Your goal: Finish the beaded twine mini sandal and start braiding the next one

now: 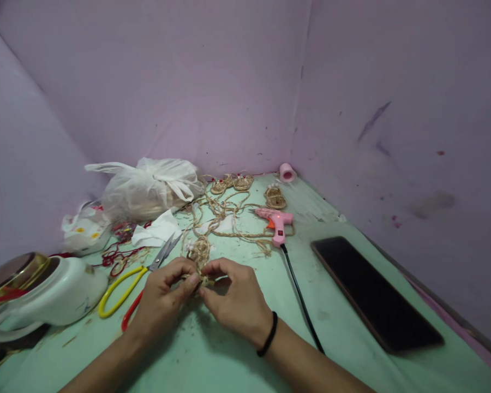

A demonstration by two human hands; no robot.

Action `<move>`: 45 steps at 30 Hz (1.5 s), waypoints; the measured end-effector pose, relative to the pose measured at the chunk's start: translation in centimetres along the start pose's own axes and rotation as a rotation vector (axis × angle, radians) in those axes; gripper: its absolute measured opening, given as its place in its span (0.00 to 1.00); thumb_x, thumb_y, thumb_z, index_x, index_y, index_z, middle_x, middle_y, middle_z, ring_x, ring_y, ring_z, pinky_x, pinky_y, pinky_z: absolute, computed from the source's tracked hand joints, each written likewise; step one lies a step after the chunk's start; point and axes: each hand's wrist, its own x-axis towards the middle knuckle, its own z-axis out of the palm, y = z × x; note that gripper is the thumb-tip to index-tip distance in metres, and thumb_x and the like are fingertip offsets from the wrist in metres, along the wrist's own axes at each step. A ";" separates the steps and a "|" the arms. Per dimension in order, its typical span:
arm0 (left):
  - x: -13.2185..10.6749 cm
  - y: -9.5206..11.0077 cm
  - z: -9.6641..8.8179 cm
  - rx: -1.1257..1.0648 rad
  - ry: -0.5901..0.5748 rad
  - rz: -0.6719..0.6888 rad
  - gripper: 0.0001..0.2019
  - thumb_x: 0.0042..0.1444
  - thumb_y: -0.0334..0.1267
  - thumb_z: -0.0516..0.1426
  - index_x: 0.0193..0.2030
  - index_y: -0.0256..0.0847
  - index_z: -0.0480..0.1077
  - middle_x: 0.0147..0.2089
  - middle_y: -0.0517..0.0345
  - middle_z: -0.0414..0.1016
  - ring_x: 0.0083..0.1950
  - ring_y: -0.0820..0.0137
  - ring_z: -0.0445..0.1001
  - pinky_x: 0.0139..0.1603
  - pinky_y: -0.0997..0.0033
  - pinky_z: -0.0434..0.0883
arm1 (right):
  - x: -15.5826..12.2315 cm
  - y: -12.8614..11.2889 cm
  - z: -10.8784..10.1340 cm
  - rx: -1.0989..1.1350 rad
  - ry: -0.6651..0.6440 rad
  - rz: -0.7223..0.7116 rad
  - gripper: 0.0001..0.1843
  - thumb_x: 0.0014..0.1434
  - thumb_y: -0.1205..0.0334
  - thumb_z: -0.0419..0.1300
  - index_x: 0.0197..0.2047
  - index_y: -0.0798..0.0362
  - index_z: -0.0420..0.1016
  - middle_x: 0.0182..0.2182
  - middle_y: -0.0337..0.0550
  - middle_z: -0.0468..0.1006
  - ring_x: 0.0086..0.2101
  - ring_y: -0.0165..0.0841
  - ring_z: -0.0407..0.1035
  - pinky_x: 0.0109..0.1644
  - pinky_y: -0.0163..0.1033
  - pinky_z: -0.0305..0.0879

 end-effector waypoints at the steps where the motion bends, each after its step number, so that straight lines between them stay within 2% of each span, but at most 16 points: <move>1: 0.0 0.0 0.0 -0.002 0.000 -0.003 0.10 0.50 0.38 0.53 0.21 0.38 0.65 0.25 0.57 0.67 0.31 0.68 0.66 0.34 0.69 0.61 | 0.0 0.0 0.0 0.004 0.000 0.001 0.09 0.46 0.67 0.61 0.34 0.56 0.72 0.30 0.43 0.77 0.30 0.32 0.72 0.34 0.36 0.71; 10: 0.0 0.0 0.0 -0.018 -0.010 -0.016 0.10 0.50 0.38 0.53 0.21 0.37 0.65 0.25 0.56 0.67 0.31 0.68 0.65 0.34 0.70 0.61 | 0.1 0.0 0.3 0.088 0.009 0.031 0.08 0.44 0.68 0.61 0.32 0.55 0.72 0.28 0.42 0.76 0.29 0.31 0.70 0.33 0.35 0.69; 13: 0.1 -0.1 -0.1 -0.121 -0.003 -0.068 0.09 0.50 0.40 0.55 0.26 0.37 0.69 0.28 0.56 0.69 0.32 0.68 0.67 0.33 0.71 0.62 | 0.5 0.4 0.1 0.264 0.069 0.145 0.10 0.39 0.70 0.64 0.29 0.55 0.72 0.25 0.39 0.75 0.26 0.29 0.69 0.30 0.34 0.67; 14: 0.1 -0.2 -0.2 -0.165 0.027 -0.092 0.09 0.50 0.41 0.55 0.30 0.37 0.70 0.30 0.56 0.70 0.33 0.69 0.67 0.33 0.71 0.63 | 0.7 0.5 0.0 0.350 0.102 0.206 0.11 0.36 0.71 0.65 0.27 0.55 0.72 0.24 0.38 0.75 0.25 0.29 0.68 0.29 0.33 0.66; 16: 0.3 -0.6 -0.3 -0.238 0.159 -0.150 0.10 0.50 0.41 0.55 0.35 0.37 0.70 0.32 0.57 0.71 0.32 0.70 0.67 0.32 0.73 0.64 | 1.1 0.9 -0.2 0.489 0.161 0.308 0.13 0.32 0.72 0.66 0.26 0.55 0.71 0.21 0.36 0.74 0.23 0.28 0.68 0.28 0.34 0.65; 18: 0.7 -1.2 -0.4 -0.283 0.307 -0.229 0.08 0.47 0.38 0.56 0.34 0.37 0.70 0.31 0.59 0.71 0.28 0.74 0.66 0.28 0.75 0.63 | 1.4 1.2 -0.5 0.549 0.194 0.350 0.13 0.32 0.70 0.67 0.25 0.55 0.70 0.20 0.35 0.74 0.22 0.28 0.67 0.27 0.35 0.66; 20: 1.1 -1.6 -0.3 -0.331 0.355 -0.320 0.07 0.42 0.33 0.55 0.31 0.36 0.69 0.28 0.62 0.70 0.21 0.79 0.61 0.21 0.78 0.59 | 1.6 1.2 -0.7 0.576 0.216 0.356 0.14 0.32 0.68 0.67 0.25 0.55 0.70 0.20 0.35 0.73 0.22 0.28 0.67 0.28 0.35 0.67; 22: 1.3 -1.7 -0.1 -0.397 0.294 -0.396 0.09 0.37 0.30 0.55 0.30 0.36 0.68 0.27 0.63 0.70 0.16 0.82 0.56 0.15 0.79 0.54 | 1.6 1.1 -0.9 0.607 0.231 0.363 0.14 0.32 0.67 0.68 0.25 0.55 0.70 0.21 0.35 0.73 0.23 0.28 0.68 0.29 0.36 0.68; 25: 1.3 -1.2 0.3 -0.512 0.178 -0.486 0.10 0.35 0.31 0.57 0.29 0.37 0.64 0.26 0.64 0.71 0.12 0.84 0.54 0.11 0.81 0.49 | 1.6 0.8 -1.0 0.645 0.242 0.363 0.15 0.31 0.66 0.69 0.25 0.54 0.70 0.21 0.35 0.73 0.24 0.29 0.69 0.29 0.36 0.68; 29: 0.9 -0.6 0.6 -0.574 0.057 -0.566 0.15 0.36 0.36 0.60 0.33 0.37 0.63 0.17 0.70 0.64 0.10 0.83 0.53 0.09 0.82 0.46 | 1.5 0.8 -0.9 0.665 0.257 0.342 0.15 0.32 0.65 0.70 0.26 0.53 0.71 0.22 0.33 0.73 0.24 0.28 0.68 0.29 0.33 0.67; 33: 0.8 -0.7 0.5 -0.627 -0.074 -0.530 0.17 0.38 0.37 0.60 0.37 0.32 0.69 0.16 0.66 0.66 0.11 0.83 0.56 0.09 0.84 0.46 | 1.4 0.8 -0.7 0.676 0.235 0.330 0.17 0.34 0.64 0.70 0.31 0.53 0.74 0.26 0.36 0.76 0.28 0.30 0.70 0.32 0.34 0.67; 37: 0.9 -1.0 0.4 -0.656 -0.156 -0.507 0.16 0.42 0.38 0.58 0.38 0.30 0.72 0.11 0.66 0.63 0.09 0.82 0.54 0.08 0.84 0.49 | 1.3 0.6 -0.4 0.669 0.219 0.346 0.16 0.34 0.63 0.70 0.30 0.55 0.76 0.28 0.39 0.76 0.29 0.31 0.70 0.33 0.36 0.67; 40: 0.9 -1.3 0.4 -0.676 -0.205 -0.557 0.14 0.43 0.39 0.58 0.35 0.30 0.73 0.09 0.66 0.61 0.08 0.83 0.52 0.08 0.84 0.48 | 1.3 0.7 -0.4 0.685 0.204 0.348 0.14 0.35 0.63 0.70 0.28 0.54 0.74 0.27 0.38 0.75 0.28 0.31 0.69 0.32 0.36 0.67; 45: 0.7 -1.6 0.4 -0.732 -0.274 -0.596 0.11 0.43 0.40 0.60 0.27 0.32 0.70 0.10 0.65 0.62 0.08 0.83 0.53 0.07 0.85 0.49 | 1.2 1.2 -0.5 0.627 0.170 0.291 0.16 0.35 0.64 0.70 0.28 0.53 0.70 0.24 0.34 0.72 0.25 0.27 0.66 0.28 0.32 0.63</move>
